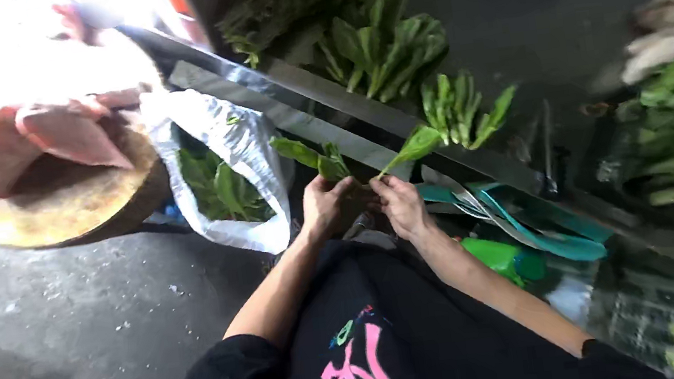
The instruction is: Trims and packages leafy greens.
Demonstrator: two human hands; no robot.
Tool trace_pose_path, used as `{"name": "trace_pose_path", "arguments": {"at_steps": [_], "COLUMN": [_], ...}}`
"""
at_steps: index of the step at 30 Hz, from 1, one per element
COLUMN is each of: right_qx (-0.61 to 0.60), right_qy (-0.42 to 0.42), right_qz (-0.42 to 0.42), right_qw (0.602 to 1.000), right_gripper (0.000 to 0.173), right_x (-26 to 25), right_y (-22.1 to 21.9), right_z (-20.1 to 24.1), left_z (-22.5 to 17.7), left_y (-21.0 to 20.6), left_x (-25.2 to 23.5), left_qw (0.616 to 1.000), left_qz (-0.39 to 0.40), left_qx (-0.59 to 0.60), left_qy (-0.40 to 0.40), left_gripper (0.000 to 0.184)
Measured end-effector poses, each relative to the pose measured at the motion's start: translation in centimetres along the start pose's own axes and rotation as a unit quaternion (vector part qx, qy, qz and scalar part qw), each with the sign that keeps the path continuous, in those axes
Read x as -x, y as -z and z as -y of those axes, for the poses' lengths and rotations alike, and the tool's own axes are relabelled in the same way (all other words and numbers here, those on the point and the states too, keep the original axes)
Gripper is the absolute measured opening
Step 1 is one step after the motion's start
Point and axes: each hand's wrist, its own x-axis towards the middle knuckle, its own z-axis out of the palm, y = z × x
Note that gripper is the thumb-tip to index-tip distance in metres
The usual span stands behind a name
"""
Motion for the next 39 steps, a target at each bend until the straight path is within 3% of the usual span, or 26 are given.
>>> {"name": "trace_pose_path", "arguments": {"at_steps": [3,6,12,14,18,20,24,26,29,33,39], "right_qx": [-0.008,0.083,0.257,0.347,0.604,0.617,0.588,0.591,0.556,0.437,0.364], "right_qy": [-0.026,0.048,0.180,0.187,0.118,0.088,0.031,0.003,-0.062,-0.057,-0.071], "right_qz": [-0.011,0.071,0.229,0.285,0.388,0.421,0.427,0.365,0.255,0.112,0.013], "right_qw": [1.000,0.993,0.922,0.874,0.686,0.659,0.687,0.719,0.789,0.891,0.928], "right_gripper": [0.020,0.021,0.020,0.024,0.055,0.054,0.052,0.054,0.056,0.055,0.055], "right_x": [-0.9,-1.2,-1.5,-2.4,-3.7,-3.3,-3.2,-3.5,-3.3,-1.6,2.2], "right_y": [-2.2,-5.5,-14.9,-17.4,-18.3,-16.5,-8.3,-3.4,4.0,12.6,21.5], "right_z": [0.9,1.7,1.5,-0.2,-3.4,-3.9,-4.7,-4.8,-3.0,-1.9,-2.6], "left_z": [1.4,2.5,3.7,3.9,3.9,4.0,4.6,4.1,0.0,-7.7,-14.8], "left_y": [3.2,9.2,18.8,20.2,19.9,19.5,17.8,16.6,12.7,5.7,-6.6], "left_x": [0.4,2.1,7.5,9.1,10.5,10.4,8.2,5.8,1.3,-4.3,-12.5], "left_qw": [0.996,0.987,0.975,0.972,0.968,0.975,0.989,0.992,0.989,0.940,0.874], "left_qz": [-0.019,-0.040,-0.102,-0.104,-0.141,-0.164,-0.145,-0.122,-0.095,-0.040,-0.010], "left_qx": [0.080,0.138,0.178,0.189,0.192,0.141,0.033,-0.007,-0.094,-0.323,-0.457], "left_qy": [-0.022,-0.075,-0.085,-0.090,-0.077,-0.048,-0.023,-0.035,-0.057,-0.103,-0.164], "left_gripper": [0.031,0.028,0.027,0.027,0.028,0.028,0.026,0.029,0.023,0.028,0.034]}}
